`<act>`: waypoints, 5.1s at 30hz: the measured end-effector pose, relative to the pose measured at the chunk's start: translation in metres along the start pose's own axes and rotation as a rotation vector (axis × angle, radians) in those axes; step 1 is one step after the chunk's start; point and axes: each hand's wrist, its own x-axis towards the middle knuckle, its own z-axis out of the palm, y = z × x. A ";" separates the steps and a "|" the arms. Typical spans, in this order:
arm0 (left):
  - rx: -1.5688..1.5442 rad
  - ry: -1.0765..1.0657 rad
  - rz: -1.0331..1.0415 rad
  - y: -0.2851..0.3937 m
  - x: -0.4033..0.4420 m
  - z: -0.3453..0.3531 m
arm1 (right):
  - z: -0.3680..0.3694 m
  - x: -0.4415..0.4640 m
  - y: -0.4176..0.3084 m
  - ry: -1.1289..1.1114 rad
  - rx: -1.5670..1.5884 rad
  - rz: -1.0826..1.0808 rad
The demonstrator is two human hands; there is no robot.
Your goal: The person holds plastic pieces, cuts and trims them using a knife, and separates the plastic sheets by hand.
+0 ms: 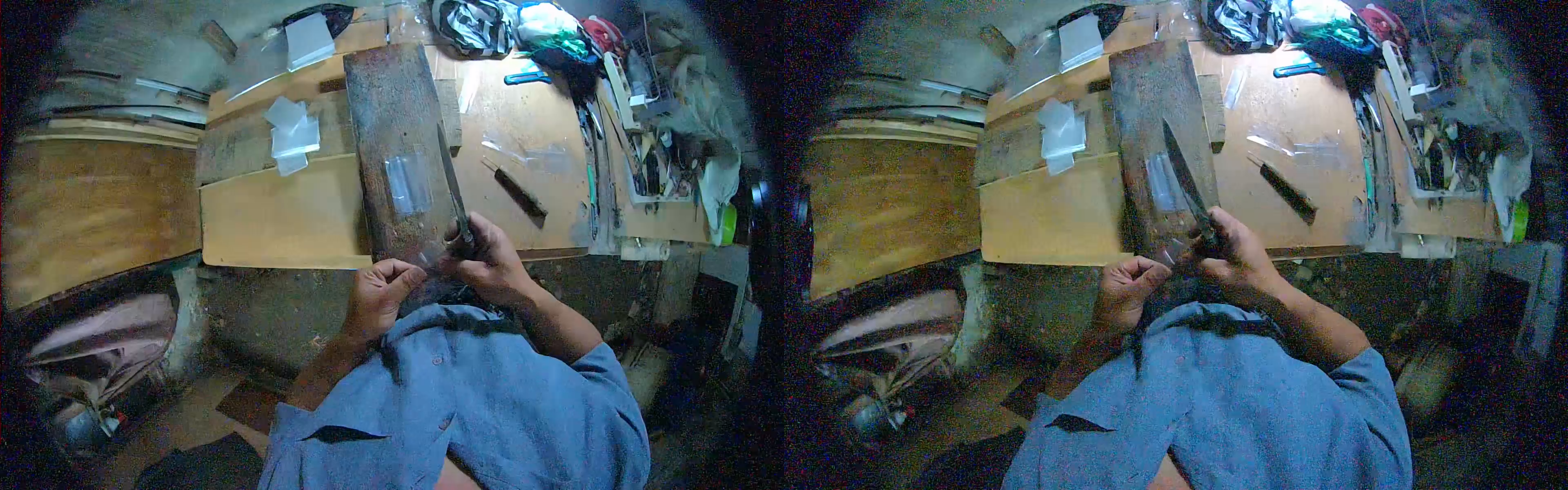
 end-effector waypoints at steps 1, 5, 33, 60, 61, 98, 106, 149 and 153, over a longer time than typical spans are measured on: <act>0.000 -0.003 -0.001 0.000 -0.001 0.000 | -0.002 0.000 0.003 0.003 0.000 0.000; -0.100 0.032 -0.063 0.005 0.000 -0.004 | -0.006 -0.004 -0.005 0.028 -0.372 -0.122; -0.305 0.342 0.129 0.022 0.001 -0.026 | -0.017 -0.041 -0.059 -0.258 -1.068 0.173; -0.162 0.284 0.146 0.020 0.000 -0.014 | -0.024 -0.032 -0.048 -0.260 -1.037 0.161; -0.161 0.282 0.147 0.017 0.001 -0.013 | -0.027 -0.029 -0.041 -0.269 -1.075 0.132; 0.147 -0.046 0.081 0.006 0.001 0.022 | -0.023 -0.009 0.003 -0.026 -0.273 0.034; -0.206 -0.024 -0.050 0.014 0.000 0.021 | -0.036 -0.028 -0.029 0.061 -0.530 -0.026; 0.103 -0.109 -0.137 0.036 -0.009 0.072 | -0.088 -0.065 -0.060 -0.265 -1.118 0.070; 0.090 -0.110 -0.155 0.032 -0.008 0.075 | -0.090 -0.062 -0.058 -0.274 -1.189 0.007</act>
